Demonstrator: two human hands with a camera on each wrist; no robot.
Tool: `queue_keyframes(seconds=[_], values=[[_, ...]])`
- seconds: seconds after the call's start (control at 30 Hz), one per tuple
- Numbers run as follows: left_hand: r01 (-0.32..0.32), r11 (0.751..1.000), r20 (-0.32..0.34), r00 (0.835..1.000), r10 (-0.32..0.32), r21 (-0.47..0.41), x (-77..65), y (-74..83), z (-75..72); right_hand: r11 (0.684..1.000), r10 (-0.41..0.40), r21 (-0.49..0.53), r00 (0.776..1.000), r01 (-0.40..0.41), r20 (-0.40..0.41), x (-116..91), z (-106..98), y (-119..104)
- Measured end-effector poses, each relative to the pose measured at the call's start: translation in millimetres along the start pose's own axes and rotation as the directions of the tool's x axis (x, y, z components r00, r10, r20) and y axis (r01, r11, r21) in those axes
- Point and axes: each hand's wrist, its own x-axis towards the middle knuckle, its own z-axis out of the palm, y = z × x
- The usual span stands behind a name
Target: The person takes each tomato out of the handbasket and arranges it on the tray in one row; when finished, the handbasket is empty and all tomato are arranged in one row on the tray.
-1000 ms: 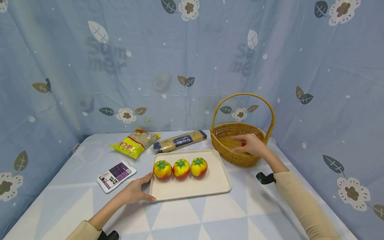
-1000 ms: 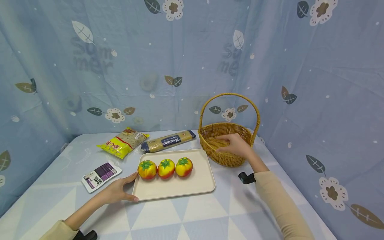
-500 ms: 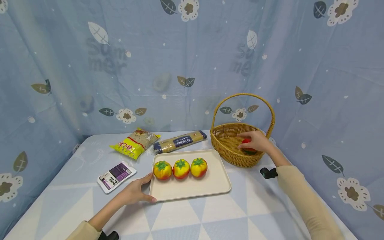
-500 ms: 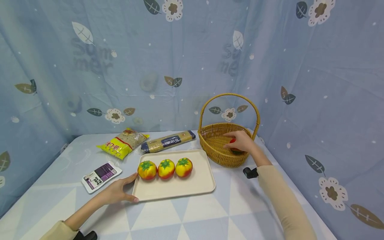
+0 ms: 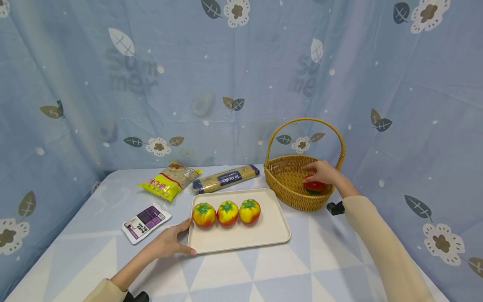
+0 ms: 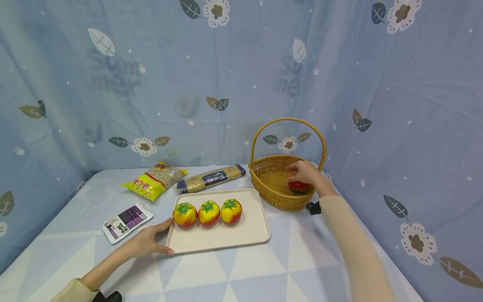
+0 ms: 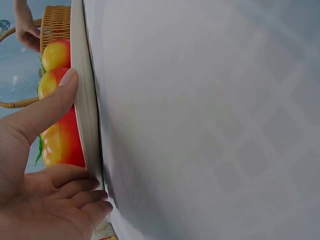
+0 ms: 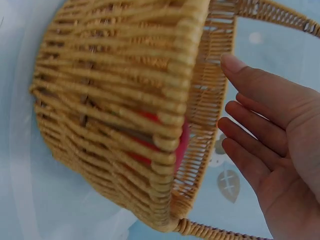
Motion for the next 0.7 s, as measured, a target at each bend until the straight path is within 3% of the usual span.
queue_keyframes(seconds=[0.33,0.7], values=[[-0.017,1.0,-0.004,1.0,0.017,0.005,1.4,-3.2,0.1,0.997,0.063,0.047,0.996,-0.066,0.055,4.6,2.7,11.5],[-0.025,1.0,-0.005,1.0,0.025,0.007,0.8,-2.7,0.6,0.994,0.088,-0.074,0.991,-0.081,0.097,12.3,6.8,19.8]])
